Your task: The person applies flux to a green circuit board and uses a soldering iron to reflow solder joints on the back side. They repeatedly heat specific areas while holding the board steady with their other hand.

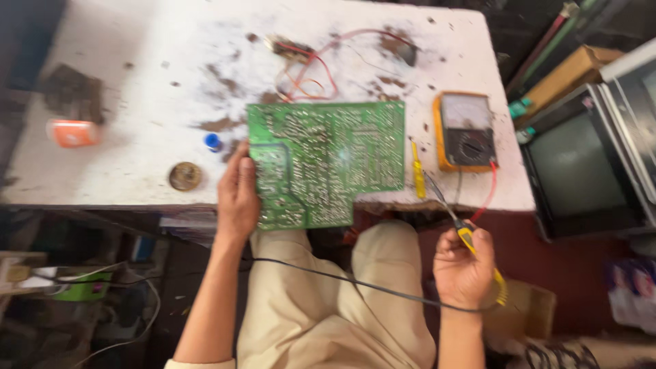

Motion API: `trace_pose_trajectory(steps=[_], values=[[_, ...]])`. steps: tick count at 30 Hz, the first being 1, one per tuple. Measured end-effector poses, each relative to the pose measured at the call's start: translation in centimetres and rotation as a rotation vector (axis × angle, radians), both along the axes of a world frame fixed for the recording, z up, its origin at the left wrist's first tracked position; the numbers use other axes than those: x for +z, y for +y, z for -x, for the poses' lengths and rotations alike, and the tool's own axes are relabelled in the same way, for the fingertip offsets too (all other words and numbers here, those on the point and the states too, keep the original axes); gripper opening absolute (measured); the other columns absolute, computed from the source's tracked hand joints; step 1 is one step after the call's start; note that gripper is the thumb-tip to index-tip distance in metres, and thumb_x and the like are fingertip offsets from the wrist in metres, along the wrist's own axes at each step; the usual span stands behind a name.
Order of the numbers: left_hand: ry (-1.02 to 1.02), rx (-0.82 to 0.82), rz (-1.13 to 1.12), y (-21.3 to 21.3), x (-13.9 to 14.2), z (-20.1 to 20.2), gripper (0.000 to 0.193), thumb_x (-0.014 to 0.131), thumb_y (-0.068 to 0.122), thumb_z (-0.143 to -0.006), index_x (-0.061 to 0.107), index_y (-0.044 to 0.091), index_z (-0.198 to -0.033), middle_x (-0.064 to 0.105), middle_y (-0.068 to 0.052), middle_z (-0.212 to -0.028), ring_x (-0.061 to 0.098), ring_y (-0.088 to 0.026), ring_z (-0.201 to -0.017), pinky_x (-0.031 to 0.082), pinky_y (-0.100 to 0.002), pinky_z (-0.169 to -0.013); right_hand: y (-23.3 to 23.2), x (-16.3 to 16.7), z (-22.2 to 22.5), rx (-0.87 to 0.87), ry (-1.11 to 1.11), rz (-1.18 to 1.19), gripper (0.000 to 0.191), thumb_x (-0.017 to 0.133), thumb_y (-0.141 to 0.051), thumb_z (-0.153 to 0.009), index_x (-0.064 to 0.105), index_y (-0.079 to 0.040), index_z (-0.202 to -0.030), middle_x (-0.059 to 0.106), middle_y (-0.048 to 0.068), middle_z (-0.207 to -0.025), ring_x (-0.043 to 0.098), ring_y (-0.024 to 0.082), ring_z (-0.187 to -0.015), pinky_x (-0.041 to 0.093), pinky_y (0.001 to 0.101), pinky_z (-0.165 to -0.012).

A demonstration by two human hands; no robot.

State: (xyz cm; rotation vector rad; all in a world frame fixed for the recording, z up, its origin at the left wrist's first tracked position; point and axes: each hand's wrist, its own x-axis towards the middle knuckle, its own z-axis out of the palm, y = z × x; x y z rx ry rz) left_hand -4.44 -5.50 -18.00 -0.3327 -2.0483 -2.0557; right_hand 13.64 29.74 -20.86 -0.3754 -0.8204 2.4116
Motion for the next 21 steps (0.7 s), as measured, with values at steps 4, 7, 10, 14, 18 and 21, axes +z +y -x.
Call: trace_pose_trajectory(steps=[4, 7, 10, 14, 18, 21], values=[[0.005, 0.015, 0.016, -0.1, 0.3, 0.3, 0.044, 0.043, 0.023, -0.112, 0.054, -0.007, -0.142, 0.061, -0.018, -0.146, 0.055, -0.024, -0.137, 0.041, -0.034, -0.115, -3.3, 4.4, 2.9, 0.044, -0.017, -0.449, 0.021, 0.060, -0.016, -0.104, 0.068, 0.000, -0.117, 0.072, 0.018, -0.090, 0.069, 0.024, -0.074, 0.052, 0.0275, -0.064], [0.006, 0.001, -0.022, -0.1, 0.9, 0.4, 0.042, 0.043, 0.022, -0.111, 0.056, -0.007, -0.138, 0.059, -0.019, -0.148, 0.054, -0.024, -0.137, 0.041, -0.034, -0.114, -6.2, 7.2, 5.2, 0.083, -0.073, -0.585, 0.020, 0.060, -0.006, -0.101, 0.066, 0.003, -0.118, 0.073, 0.019, -0.095, 0.072, 0.024, -0.080, 0.058, 0.0301, -0.071], [0.043, 0.004, -0.025, -0.1, 1.4, 0.3, 0.040, 0.043, 0.021, -0.111, 0.057, -0.006, -0.138, 0.058, -0.019, -0.149, 0.054, -0.024, -0.138, 0.041, -0.035, -0.114, -8.9, 9.0, 7.1, 0.059, -0.088, -0.843, 0.020, 0.061, 0.002, -0.101, 0.067, 0.007, -0.119, 0.074, 0.018, -0.099, 0.072, 0.019, -0.084, 0.060, 0.0289, -0.077], [0.030, 0.013, 0.004, -0.3, 1.7, 0.2, 0.039, 0.043, 0.020, -0.111, 0.058, -0.005, -0.138, 0.059, -0.017, -0.149, 0.056, -0.024, -0.137, 0.043, -0.035, -0.113, -10.9, 10.4, 9.0, 0.065, -0.100, -1.014, 0.023, 0.066, 0.001, -0.099, 0.069, 0.005, -0.121, 0.074, 0.014, -0.096, 0.069, 0.012, -0.082, 0.058, 0.0237, -0.076], [0.036, 0.021, 0.022, -0.4, 1.9, 0.2, 0.039, 0.043, 0.019, -0.110, 0.058, -0.005, -0.138, 0.059, -0.017, -0.149, 0.056, -0.025, -0.137, 0.042, -0.035, -0.113, -11.9, 11.1, 10.4, 0.043, -0.139, -1.132, 0.021, 0.069, 0.000, -0.097, 0.072, 0.003, -0.118, 0.075, 0.011, -0.092, 0.068, 0.009, -0.078, 0.057, 0.0217, -0.071], [0.036, 0.016, 0.024, -0.4, 2.1, 0.2, 0.039, 0.043, 0.018, -0.110, 0.057, -0.005, -0.138, 0.058, -0.017, -0.150, 0.056, -0.025, -0.138, 0.042, -0.035, -0.113, -12.4, 11.4, 11.1, 0.044, -0.116, -1.137, 0.020, 0.069, -0.002, -0.098, 0.072, 0.002, -0.117, 0.075, 0.010, -0.093, 0.069, 0.009, -0.079, 0.057, 0.0215, -0.071]])
